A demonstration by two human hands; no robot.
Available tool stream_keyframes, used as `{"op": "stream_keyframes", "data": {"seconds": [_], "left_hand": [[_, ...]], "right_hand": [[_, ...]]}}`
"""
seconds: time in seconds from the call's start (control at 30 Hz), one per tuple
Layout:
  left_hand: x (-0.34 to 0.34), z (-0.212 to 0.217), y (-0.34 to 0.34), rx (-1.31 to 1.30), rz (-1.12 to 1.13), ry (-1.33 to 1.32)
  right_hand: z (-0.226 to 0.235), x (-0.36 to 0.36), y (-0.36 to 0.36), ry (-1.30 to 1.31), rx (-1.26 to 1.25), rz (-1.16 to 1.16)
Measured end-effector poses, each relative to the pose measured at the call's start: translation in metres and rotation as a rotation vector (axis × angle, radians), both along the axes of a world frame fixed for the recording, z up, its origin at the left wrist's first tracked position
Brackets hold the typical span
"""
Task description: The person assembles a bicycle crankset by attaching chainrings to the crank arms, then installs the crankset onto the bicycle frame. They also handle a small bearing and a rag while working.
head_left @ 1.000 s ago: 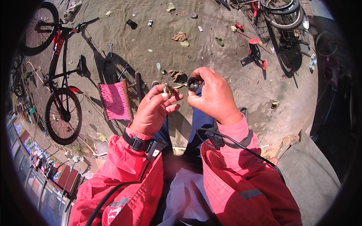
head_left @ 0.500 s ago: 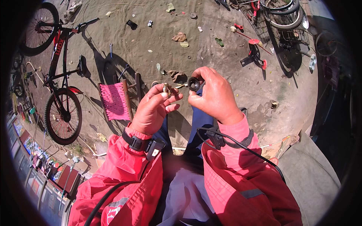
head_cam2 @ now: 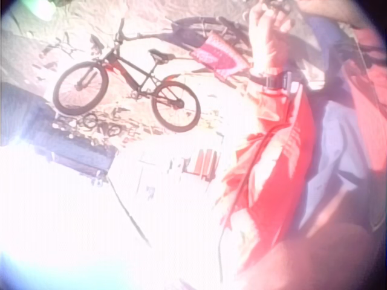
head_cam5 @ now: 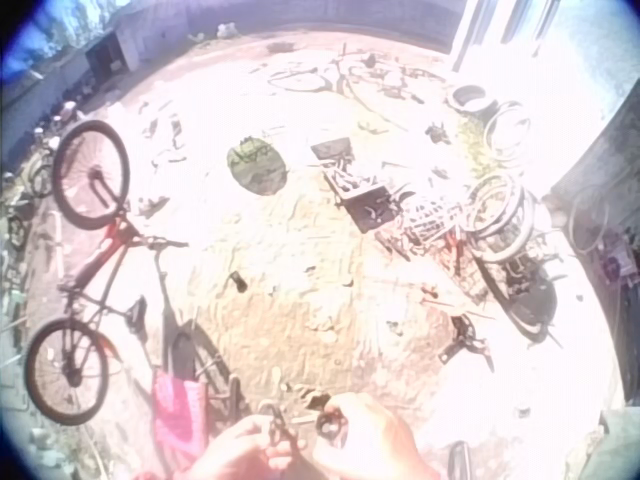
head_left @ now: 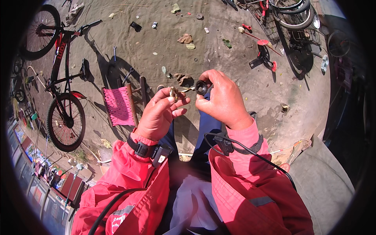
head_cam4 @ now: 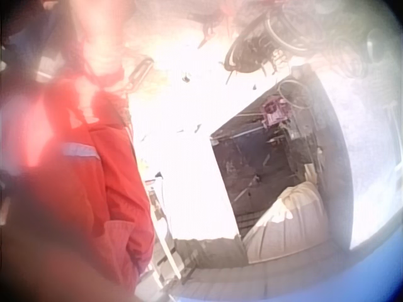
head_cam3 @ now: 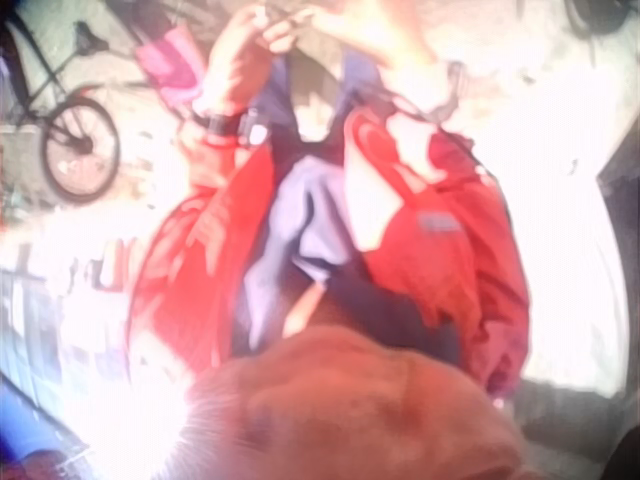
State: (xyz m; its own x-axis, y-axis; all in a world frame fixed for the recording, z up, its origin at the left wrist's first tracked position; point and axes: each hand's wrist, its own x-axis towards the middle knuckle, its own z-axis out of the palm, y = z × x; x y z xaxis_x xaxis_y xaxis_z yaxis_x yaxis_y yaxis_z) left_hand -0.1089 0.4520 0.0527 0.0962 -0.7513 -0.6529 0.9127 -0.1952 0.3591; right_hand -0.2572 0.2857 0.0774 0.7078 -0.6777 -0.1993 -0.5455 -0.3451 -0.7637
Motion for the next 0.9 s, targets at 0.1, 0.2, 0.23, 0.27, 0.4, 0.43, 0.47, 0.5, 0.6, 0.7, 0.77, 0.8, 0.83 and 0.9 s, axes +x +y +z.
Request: {"op": "stream_keyframes", "data": {"seconds": [0.1,0.2,0.23,0.27,0.4,0.43,0.47,0.5,0.6,0.7,0.77,0.8,0.83,0.9], "left_hand": [[-0.0019,-0.0001,0.0004,0.0,0.001,0.002],[-0.0034,0.0001,0.0008,-0.004,0.002,0.002],[-0.0039,0.0003,0.0012,-0.005,0.003,0.003],[-0.0045,0.0005,0.0019,-0.008,0.004,0.002],[-0.005,0.0006,0.0025,-0.002,0.016,0.04],[-0.0056,0.0008,0.0027,-0.001,0.015,0.041],[-0.0061,0.0008,0.0033,-0.001,0.016,0.041],[-0.0068,0.001,0.0038,0.001,0.016,0.041],[-0.0075,0.001,0.0054,0.004,0.018,0.04],[-0.0081,0.0005,0.0063,0.003,0.018,0.025],[-0.0089,-0.0001,0.0063,0.008,0.013,-0.001],[-0.0095,-0.0001,0.0067,-0.001,0.016,0.001],[-0.0095,0.0001,0.0069,0.001,0.015,0.002],[-0.0096,0.0002,0.0067,0.004,0.014,0.002]], "right_hand": [[-0.0002,-0.002,0.0004,-0.013,0.001,-0.002],[-0.0005,-0.0038,0.0002,-0.005,0.011,0.005],[-0.0004,-0.0041,0.0002,0.0,0.015,0.009],[-0.0001,-0.0046,0.001,-0.007,0.014,0.005],[0.0022,-0.0056,0.0023,-0.011,0.015,-0.001],[0.003,-0.006,0.0025,-0.005,0.016,-0.001],[0.0034,-0.0061,0.0029,-0.004,0.018,-0.001],[0.0039,-0.0065,0.0032,-0.003,0.02,-0.001],[0.0038,-0.0065,0.0038,-0.009,0.015,0.0],[0.0031,-0.0064,0.0041,-0.009,0.013,-0.001],[0.0028,-0.0065,0.0039,-0.007,0.013,-0.002],[0.0028,-0.007,0.0041,-0.007,0.013,-0.001],[0.0029,-0.007,0.0041,-0.005,0.015,-0.001],[0.0029,-0.0073,0.0042,-0.004,0.012,0.001]]}}
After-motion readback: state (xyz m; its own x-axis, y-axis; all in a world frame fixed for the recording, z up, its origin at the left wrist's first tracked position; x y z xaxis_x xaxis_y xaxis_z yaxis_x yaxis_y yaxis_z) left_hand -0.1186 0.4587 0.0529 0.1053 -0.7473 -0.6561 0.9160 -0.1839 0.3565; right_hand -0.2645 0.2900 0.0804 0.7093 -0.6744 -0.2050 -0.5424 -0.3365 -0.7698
